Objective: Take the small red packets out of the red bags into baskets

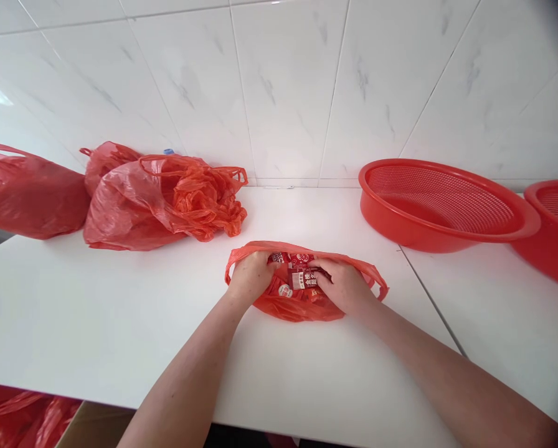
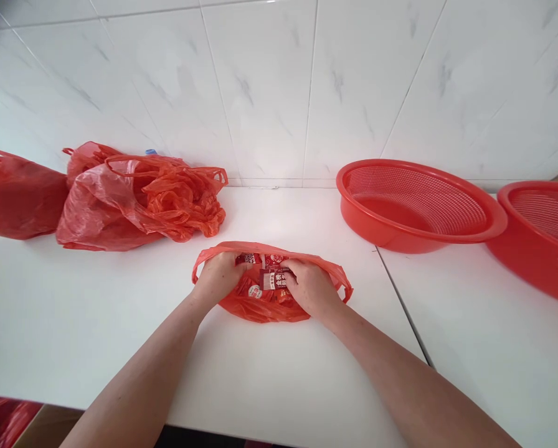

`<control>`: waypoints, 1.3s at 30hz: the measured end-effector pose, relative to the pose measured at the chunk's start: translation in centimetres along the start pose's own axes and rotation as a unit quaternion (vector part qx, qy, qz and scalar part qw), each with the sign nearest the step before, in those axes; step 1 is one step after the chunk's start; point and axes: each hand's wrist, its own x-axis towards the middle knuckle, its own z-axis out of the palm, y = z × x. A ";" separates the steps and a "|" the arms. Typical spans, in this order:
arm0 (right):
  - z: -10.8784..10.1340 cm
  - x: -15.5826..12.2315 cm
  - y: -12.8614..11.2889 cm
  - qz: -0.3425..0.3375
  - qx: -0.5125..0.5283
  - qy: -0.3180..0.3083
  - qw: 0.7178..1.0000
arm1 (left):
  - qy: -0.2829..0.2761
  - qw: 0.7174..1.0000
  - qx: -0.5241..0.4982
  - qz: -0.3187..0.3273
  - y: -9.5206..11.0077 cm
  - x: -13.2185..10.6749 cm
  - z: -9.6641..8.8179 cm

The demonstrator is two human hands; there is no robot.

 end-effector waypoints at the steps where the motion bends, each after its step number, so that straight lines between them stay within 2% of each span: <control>1: 0.0 0.1 0.0 -0.005 0.005 0.014 1.000 | -0.005 1.000 -0.009 0.006 0.0 0.0 0.0; 7: -0.7 0.3 0.0 -0.011 0.027 0.114 0.993 | -0.023 1.000 0.006 -0.003 0.2 -0.2 0.5; 10: -0.8 0.4 0.0 -0.025 0.034 0.144 0.989 | -0.003 0.999 -0.026 0.043 0.4 -0.4 0.5; 13: -0.6 0.7 0.3 -0.025 0.021 0.098 0.995 | -0.004 0.988 -0.070 0.137 0.9 -0.6 0.5; 16: -0.3 1.1 0.6 -0.010 0.010 0.031 0.999 | -0.030 0.979 -0.082 0.185 1.4 -0.7 0.7; 19: 0.0 1.6 0.5 -0.017 0.018 -0.008 1.000 | -0.036 0.979 -0.084 0.181 1.8 -0.7 1.0; 22: 0.2 2.0 0.4 -0.049 0.018 -0.018 0.998 | -0.035 0.981 -0.076 0.175 1.7 -0.7 1.4; 27: 0.8 2.0 0.7 -0.032 -0.007 -0.003 0.999 | -0.028 0.980 -0.076 0.183 1.5 -0.9 1.8; 34: 0.4 1.2 0.5 0.033 0.092 0.040 0.994 | -0.031 0.987 -0.107 0.116 1.6 -1.1 1.6; 39: -0.5 0.7 -0.3 0.003 0.104 0.064 0.993 | -0.013 0.978 -0.174 0.117 1.7 -1.2 1.4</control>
